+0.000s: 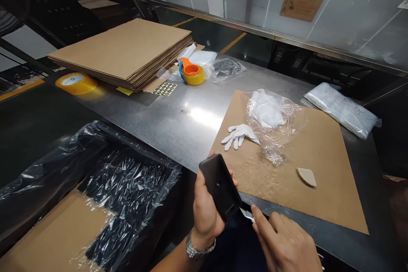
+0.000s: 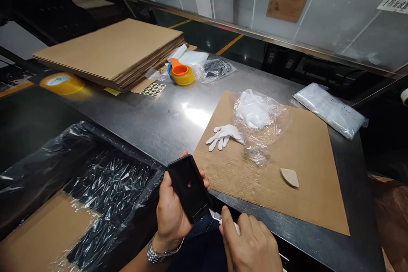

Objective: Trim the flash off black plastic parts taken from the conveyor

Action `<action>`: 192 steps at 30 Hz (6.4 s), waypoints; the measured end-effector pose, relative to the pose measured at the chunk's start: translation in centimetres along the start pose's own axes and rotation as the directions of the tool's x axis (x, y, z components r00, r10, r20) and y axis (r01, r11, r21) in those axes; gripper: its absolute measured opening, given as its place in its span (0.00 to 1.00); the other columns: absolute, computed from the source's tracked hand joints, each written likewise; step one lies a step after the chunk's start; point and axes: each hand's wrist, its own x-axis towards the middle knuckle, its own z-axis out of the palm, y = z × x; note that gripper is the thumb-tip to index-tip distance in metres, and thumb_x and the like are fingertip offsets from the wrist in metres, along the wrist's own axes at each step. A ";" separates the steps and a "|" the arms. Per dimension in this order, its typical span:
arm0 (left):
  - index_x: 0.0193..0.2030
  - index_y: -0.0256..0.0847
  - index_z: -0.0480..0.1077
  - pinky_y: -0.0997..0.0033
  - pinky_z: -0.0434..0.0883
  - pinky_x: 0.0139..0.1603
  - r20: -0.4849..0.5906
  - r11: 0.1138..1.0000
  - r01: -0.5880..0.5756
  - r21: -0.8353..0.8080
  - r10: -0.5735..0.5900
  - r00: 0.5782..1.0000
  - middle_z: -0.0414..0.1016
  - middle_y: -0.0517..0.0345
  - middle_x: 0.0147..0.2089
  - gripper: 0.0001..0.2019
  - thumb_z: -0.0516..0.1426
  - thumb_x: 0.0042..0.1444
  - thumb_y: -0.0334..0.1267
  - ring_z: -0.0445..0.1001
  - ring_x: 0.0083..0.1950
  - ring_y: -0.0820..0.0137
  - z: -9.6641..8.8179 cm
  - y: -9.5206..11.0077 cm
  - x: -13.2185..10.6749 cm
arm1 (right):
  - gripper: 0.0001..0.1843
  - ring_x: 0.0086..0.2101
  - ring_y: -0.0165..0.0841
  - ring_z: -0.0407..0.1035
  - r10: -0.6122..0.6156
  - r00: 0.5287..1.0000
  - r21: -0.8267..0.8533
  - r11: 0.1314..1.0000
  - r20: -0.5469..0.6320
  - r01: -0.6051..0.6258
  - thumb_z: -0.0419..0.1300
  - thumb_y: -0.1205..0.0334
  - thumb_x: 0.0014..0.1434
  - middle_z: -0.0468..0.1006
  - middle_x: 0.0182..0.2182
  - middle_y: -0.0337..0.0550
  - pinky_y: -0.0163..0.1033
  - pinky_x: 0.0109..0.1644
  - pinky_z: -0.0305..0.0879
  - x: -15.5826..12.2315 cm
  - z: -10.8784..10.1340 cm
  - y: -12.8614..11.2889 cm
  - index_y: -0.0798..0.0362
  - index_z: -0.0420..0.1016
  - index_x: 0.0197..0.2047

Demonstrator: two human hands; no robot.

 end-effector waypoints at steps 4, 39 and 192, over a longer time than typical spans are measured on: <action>0.61 0.48 0.57 0.71 0.69 0.28 0.011 1.000 -0.008 0.006 0.008 1.000 0.73 0.56 0.29 0.25 0.46 0.58 0.52 0.71 0.27 0.70 0.0 0.0 -0.1 | 0.14 0.19 0.26 0.60 0.004 1.000 -0.035 0.999 0.009 -0.004 0.50 0.61 0.63 0.65 0.18 0.36 0.36 0.26 0.48 -0.1 0.0 -0.1 0.52 0.72 0.47; 0.61 0.46 0.57 0.70 0.71 0.27 0.029 0.982 0.171 0.085 -0.174 0.984 0.72 0.55 0.30 0.25 0.46 0.58 0.51 0.71 0.26 0.70 -0.1 0.1 0.6 | 0.16 0.12 0.27 0.59 0.028 0.999 0.066 0.997 0.041 -0.030 0.41 0.65 0.66 0.64 0.13 0.32 0.36 0.21 0.43 0.4 0.2 0.1 0.51 0.63 0.30; 0.56 0.46 0.52 0.76 0.59 0.24 0.296 0.927 0.223 0.302 -0.313 0.902 0.65 0.62 0.31 0.32 0.62 0.47 0.43 0.62 0.24 0.79 -1.4 -1.5 -2.0 | 0.12 0.26 0.34 0.69 0.439 0.898 0.153 0.890 -0.034 -0.429 0.42 0.60 0.66 0.72 0.28 0.45 0.35 0.25 0.63 -1.7 8.0 5.9 0.55 0.62 0.40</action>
